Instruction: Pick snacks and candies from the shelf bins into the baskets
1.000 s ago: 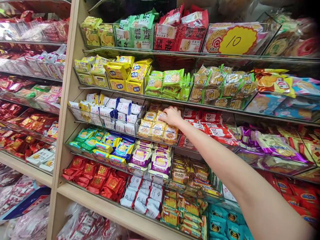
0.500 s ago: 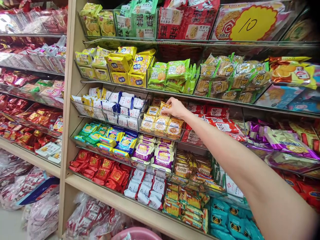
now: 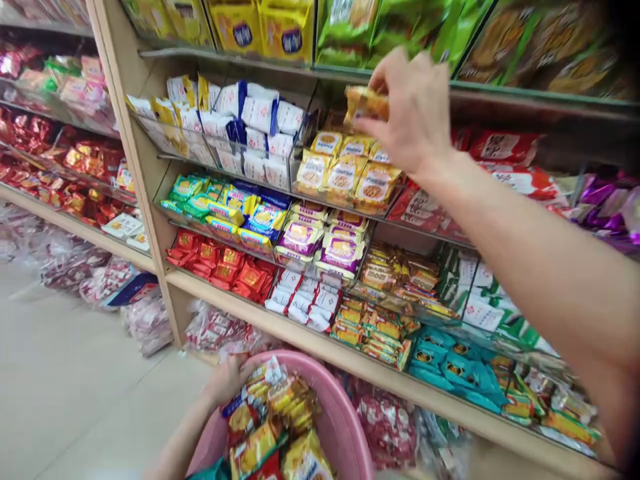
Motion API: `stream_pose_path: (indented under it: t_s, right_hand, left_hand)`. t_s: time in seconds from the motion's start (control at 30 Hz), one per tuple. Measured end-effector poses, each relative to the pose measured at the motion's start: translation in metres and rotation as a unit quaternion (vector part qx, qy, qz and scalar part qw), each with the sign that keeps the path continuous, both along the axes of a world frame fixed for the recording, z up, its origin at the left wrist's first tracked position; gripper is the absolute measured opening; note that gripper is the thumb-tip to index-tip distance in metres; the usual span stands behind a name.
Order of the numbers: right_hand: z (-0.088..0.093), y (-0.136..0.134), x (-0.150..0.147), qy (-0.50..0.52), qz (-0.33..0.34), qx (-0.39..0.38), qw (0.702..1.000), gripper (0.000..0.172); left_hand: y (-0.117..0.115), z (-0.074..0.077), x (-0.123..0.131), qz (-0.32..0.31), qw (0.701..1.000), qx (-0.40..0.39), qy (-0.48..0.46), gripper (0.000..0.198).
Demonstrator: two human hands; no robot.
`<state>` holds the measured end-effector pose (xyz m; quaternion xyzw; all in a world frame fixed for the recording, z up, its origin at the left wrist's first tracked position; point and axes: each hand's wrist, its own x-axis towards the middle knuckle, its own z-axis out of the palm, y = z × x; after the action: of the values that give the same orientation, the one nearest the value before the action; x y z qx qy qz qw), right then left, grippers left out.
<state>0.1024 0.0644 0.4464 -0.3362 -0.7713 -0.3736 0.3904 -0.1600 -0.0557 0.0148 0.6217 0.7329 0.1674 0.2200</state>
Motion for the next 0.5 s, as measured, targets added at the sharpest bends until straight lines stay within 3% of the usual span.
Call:
stream_pose_path:
  t_s: [0.07,0.13,0.2,0.27,0.3,0.4,0.5]
  right_hand:
    - [-0.011,-0.029,0.006,0.008,0.021,0.013,1.000,0.058]
    - [-0.034,-0.058,0.012,0.015,0.058,0.018,0.998,0.061]
    - [-0.070,-0.082,0.017,0.030,0.108,0.005,0.994,0.046]
    - [-0.115,-0.098,0.022,0.034,0.158,-0.017,0.987,0.021]
    - [-0.140,-0.104,0.024,0.035,0.187,-0.038,0.981,0.016]
    - [-0.209,-0.117,0.028,0.047,0.239,-0.188,0.952,0.017]
    - [-0.264,-0.131,0.032,0.087,0.225,-0.427,0.871,0.018]
  left_hand:
    - [0.001,0.000,0.001,-0.007,1.000,-0.003,-0.001,0.040]
    - [0.002,-0.001,0.001,-0.008,1.000,-0.008,-0.001,0.041]
    - [0.001,-0.001,0.002,-0.006,1.000,-0.010,-0.003,0.041]
    - [0.001,0.002,0.004,-0.009,1.000,-0.010,-0.013,0.042]
    - [0.000,0.004,0.005,-0.012,1.000,-0.013,-0.018,0.044]
    - [-0.003,0.010,0.008,-0.011,0.999,-0.022,-0.021,0.048]
    - [-0.003,0.015,0.010,-0.006,1.000,-0.024,-0.010,0.049]
